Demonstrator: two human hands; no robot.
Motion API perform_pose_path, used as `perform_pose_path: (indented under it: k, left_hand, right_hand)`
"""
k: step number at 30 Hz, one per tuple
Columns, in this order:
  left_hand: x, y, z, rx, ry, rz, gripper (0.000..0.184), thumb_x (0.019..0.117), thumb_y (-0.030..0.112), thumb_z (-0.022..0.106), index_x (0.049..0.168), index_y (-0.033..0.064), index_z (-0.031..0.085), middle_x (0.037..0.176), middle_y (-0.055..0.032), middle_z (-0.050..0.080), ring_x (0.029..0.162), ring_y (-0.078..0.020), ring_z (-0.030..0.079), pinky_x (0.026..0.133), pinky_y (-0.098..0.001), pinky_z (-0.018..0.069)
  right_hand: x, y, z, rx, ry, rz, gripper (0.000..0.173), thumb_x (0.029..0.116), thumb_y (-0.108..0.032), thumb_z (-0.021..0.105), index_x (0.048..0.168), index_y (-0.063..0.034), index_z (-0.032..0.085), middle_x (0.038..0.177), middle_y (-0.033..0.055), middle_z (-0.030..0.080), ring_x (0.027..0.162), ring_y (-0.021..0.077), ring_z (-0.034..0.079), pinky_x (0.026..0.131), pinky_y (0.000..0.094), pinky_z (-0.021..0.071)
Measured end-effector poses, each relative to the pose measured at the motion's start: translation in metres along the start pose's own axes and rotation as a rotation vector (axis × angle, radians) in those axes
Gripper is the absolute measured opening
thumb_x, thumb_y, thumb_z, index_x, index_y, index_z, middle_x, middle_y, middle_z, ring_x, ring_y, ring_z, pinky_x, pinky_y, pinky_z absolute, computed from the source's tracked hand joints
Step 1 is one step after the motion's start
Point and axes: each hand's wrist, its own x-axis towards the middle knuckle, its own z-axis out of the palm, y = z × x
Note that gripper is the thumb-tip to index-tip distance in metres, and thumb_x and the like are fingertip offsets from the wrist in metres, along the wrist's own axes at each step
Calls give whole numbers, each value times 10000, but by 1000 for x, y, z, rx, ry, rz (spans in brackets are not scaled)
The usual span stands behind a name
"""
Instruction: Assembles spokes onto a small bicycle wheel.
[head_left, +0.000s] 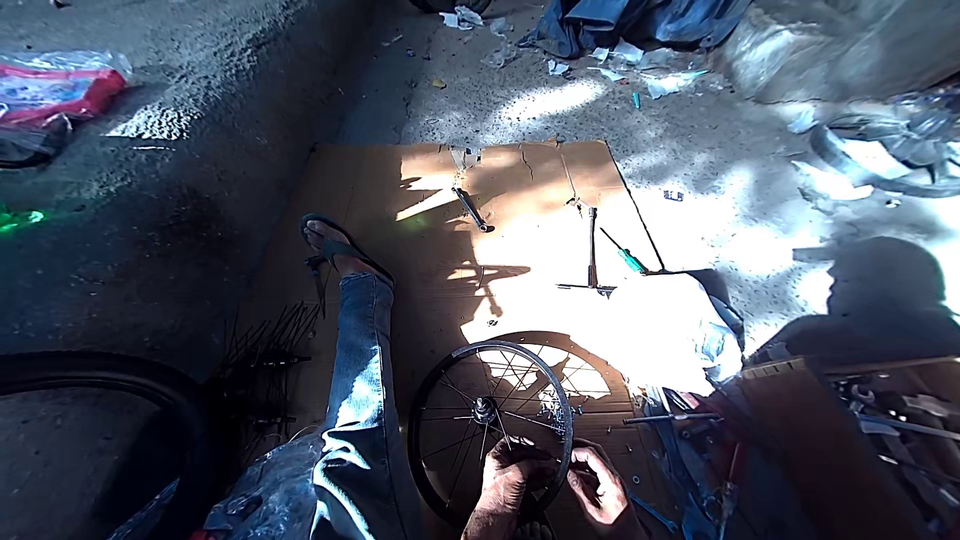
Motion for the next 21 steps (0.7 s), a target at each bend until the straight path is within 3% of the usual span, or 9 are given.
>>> perform_pose_path:
  k: [3,7,11,14,16,18,21]
  left_hand:
    - [0,-2,0,4,6,-1,281,851,-144,587,1126,-85,563,973,-277,736,777,-375,747,710,-472,641]
    - [0,0,0,5,3,-8,293,855,-141,576,1142,-86,560,984,-278,734,786,-379,748,714,-471,642]
    - [0,-1,0,3,11,-15,284,861,-146,580,1138,-87,553,987,-283,732,797,-390,748,729,-483,642]
    - [-1,1,2,0,12,-20,279,871,-146,577,1141,-79,549,983,-276,732,790,-378,747,723,-474,642]
    - [-1,2,3,6,10,-15,287,874,-138,582,1154,-78,551,986,-270,734,792,-372,747,722,-470,641]
    - [-2,2,3,11,-3,-20,298,902,-120,582,1194,-77,543,1021,-264,730,836,-370,748,750,-475,642]
    - [-11,11,5,135,-42,-84,402,934,-30,573,1326,-58,491,1142,-233,714,974,-332,738,839,-455,631]
  right_hand:
    - [0,6,-2,-49,9,-37,149,952,-137,653,995,-11,718,1199,147,669,1057,134,683,836,242,610]
    - [-1,-1,0,2,-7,10,250,931,-106,686,1140,29,660,1246,170,631,1039,172,696,827,293,637]
    - [0,1,0,-56,9,-7,132,933,-102,656,996,2,708,1180,148,664,1038,133,684,833,242,612]
    - [-3,1,-1,-65,21,-25,226,966,-125,635,1112,42,677,1216,166,662,1107,156,665,921,278,586]
    - [-8,-19,1,17,73,200,341,993,-118,602,1269,78,578,1238,176,646,1113,160,660,951,312,572]
    - [-6,-44,9,163,156,528,425,1059,-199,502,1399,55,478,1252,201,629,1036,193,697,864,365,617]
    - [-5,-54,16,284,97,721,476,1067,-300,506,1438,-2,484,1158,201,691,912,281,740,785,459,643]
